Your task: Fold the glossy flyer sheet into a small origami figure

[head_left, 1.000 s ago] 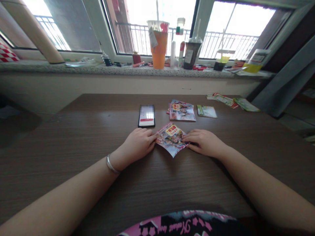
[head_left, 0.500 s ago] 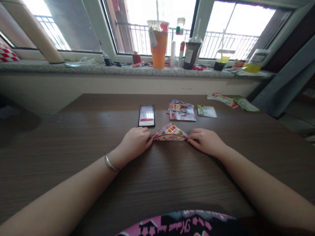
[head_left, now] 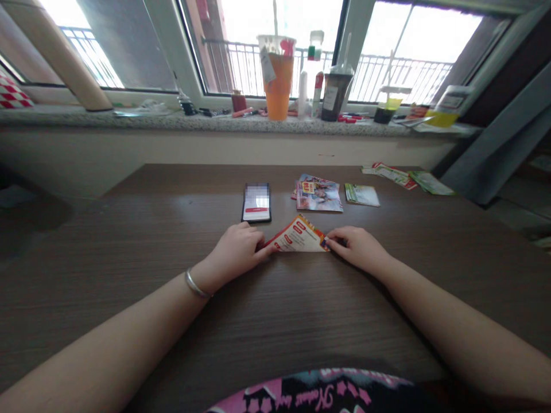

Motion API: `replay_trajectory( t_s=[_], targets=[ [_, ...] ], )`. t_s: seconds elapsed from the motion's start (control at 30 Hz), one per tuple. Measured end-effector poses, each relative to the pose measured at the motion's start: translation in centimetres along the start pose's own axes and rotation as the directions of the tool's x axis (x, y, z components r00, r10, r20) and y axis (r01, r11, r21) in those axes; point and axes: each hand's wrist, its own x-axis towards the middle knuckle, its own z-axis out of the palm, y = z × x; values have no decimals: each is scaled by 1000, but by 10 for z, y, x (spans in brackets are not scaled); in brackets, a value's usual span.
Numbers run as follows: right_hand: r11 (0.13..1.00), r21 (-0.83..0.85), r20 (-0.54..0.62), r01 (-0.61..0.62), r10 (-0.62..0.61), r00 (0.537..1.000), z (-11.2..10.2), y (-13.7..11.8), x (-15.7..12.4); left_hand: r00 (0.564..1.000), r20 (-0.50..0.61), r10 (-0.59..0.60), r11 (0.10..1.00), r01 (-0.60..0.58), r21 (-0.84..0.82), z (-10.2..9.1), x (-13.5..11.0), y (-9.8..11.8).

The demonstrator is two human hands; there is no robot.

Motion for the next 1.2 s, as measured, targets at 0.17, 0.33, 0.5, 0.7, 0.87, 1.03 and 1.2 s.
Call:
replay_trajectory(
  t_s=[0.17,0.33,0.5,0.7,0.87,1.03,1.2],
  targets=[
    [994,10,-13,-109,109,994,3,-12,-1,1000,-18,-19,998,20,66,0,-1,6],
    [979,-134,-56,-155,148,987,5,-25,-1,996,-46,-80,987,86,133,-1,1,15],
    [958,-236,-66,-162,151,986,5,-31,0,990,-80,-112,978,124,166,-1,3,21],
    [962,-225,-20,-152,151,988,4,-31,1,989,-73,-128,974,140,179,-3,3,22],
    [972,-215,-2,-99,101,995,3,-29,-1,988,-39,-148,972,153,177,-3,4,22],
    [968,-235,1,-82,84,996,4,-27,-1,985,-16,-174,965,174,198,-3,2,19],
    [966,-241,9,-96,101,995,3,-24,-1,987,13,-161,965,155,213,-4,1,17]
  ],
)
